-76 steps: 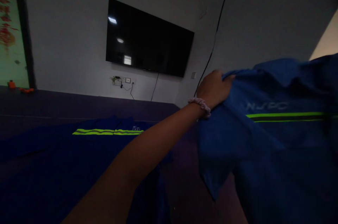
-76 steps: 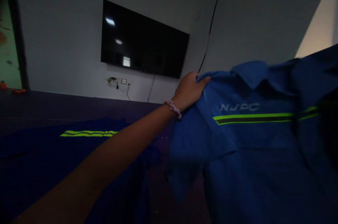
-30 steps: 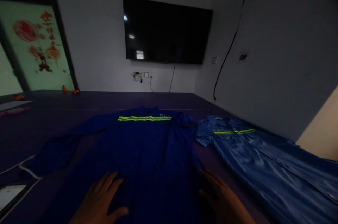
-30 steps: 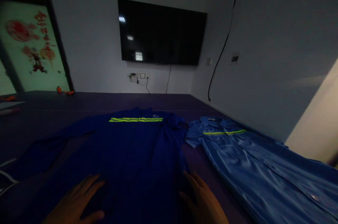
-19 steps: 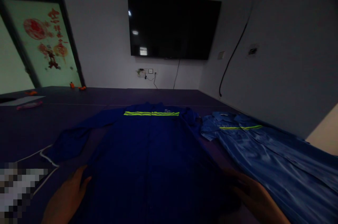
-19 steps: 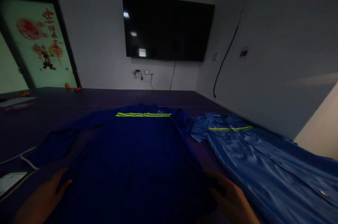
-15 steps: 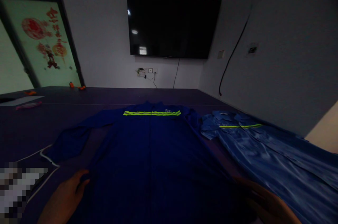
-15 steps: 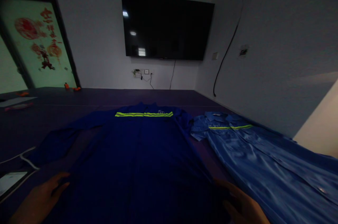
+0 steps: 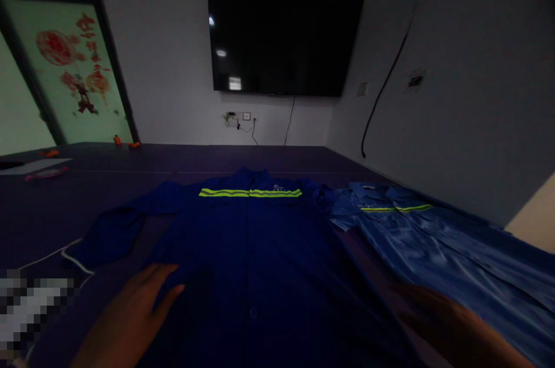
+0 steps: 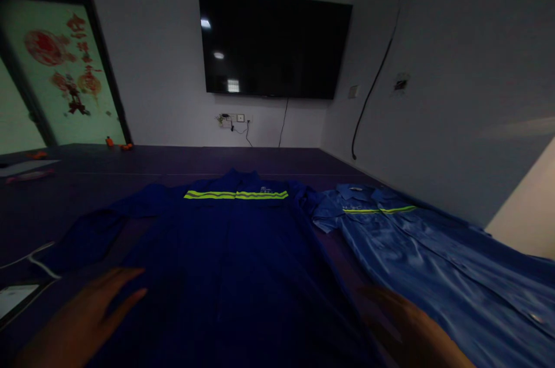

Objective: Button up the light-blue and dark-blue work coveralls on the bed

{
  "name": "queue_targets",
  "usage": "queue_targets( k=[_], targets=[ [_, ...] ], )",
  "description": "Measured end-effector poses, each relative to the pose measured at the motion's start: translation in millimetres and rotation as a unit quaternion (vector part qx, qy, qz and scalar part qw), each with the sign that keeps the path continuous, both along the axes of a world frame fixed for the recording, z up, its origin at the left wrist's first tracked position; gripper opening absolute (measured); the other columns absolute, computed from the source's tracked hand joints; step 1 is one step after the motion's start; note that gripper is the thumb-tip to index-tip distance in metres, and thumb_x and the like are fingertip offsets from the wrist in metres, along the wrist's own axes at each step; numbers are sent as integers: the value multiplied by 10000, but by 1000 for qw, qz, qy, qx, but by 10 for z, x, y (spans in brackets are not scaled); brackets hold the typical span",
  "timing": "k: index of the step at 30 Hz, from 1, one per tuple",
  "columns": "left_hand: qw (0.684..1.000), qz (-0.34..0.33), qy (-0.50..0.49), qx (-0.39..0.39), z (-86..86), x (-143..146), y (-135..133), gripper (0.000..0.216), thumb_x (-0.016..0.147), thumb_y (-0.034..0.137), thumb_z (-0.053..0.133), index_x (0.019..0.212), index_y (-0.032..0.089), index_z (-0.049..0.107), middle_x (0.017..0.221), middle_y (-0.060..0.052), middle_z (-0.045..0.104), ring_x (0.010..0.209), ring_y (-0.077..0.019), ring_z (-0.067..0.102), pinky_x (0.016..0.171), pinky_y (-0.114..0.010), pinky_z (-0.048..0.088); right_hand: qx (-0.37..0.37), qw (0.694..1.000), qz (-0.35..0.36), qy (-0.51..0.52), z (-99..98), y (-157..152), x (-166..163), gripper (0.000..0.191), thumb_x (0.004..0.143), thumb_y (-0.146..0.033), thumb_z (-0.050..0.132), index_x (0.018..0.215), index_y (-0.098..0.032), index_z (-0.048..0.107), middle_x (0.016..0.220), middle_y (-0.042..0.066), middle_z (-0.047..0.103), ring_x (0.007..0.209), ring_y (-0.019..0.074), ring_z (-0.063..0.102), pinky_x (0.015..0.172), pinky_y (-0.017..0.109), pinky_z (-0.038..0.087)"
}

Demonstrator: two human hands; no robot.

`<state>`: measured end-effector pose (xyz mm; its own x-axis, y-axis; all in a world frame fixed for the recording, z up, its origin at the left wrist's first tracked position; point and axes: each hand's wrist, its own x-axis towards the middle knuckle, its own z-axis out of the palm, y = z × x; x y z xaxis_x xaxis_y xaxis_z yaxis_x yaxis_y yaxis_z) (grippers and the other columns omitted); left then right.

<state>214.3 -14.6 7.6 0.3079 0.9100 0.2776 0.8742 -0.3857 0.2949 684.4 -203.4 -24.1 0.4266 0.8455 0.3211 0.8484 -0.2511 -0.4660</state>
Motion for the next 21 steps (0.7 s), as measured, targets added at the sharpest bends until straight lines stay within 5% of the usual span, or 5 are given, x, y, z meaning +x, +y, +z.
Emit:
queue_targets(
  k=[4, 7, 14, 21],
  targets=[
    [989, -144, -21, 14, 422, 986, 68, 328, 853, 381, 371, 1037, 213, 585, 1056, -61, 614, 986, -206, 569, 879, -336, 434, -52, 988, 143, 7, 589, 984, -432, 390, 768, -384, 450, 1064, -218, 643, 1067, 61, 651, 912, 236, 618, 817, 333, 478],
    [986, -152, -56, 41, 421, 1556, 459, 280, 879, 312, 365, 978, 173, 588, 1006, -78, 610, 942, -191, 567, 846, -313, 430, -55, 973, 226, 9, 703, 1787, -868, 322, 791, -264, 458, 1019, -168, 665, 1067, 60, 654, 981, 208, 594, 844, 273, 440],
    [998, -31, -63, -4, -132, 2019, 1618, 221, 847, 163, 413, 958, 131, 600, 1051, -107, 604, 1002, -168, 552, 881, -247, 391, -40, 983, 171, 60, 263, 3128, -1333, 283, 773, -91, 461, 903, -163, 701, 944, 43, 696, 919, 177, 621, 784, 213, 437],
    [1000, -1, -22, -15, -360, 2148, 2115, 268, 863, 234, 391, 1024, 122, 575, 1155, -141, 537, 963, -204, 585, 807, -275, 433, 10, 993, 63, 95, -43, 3883, -1347, 349, 764, -42, 445, 1042, -127, 637, 1028, 68, 669, 927, 151, 617, 771, 189, 439]
  ],
)
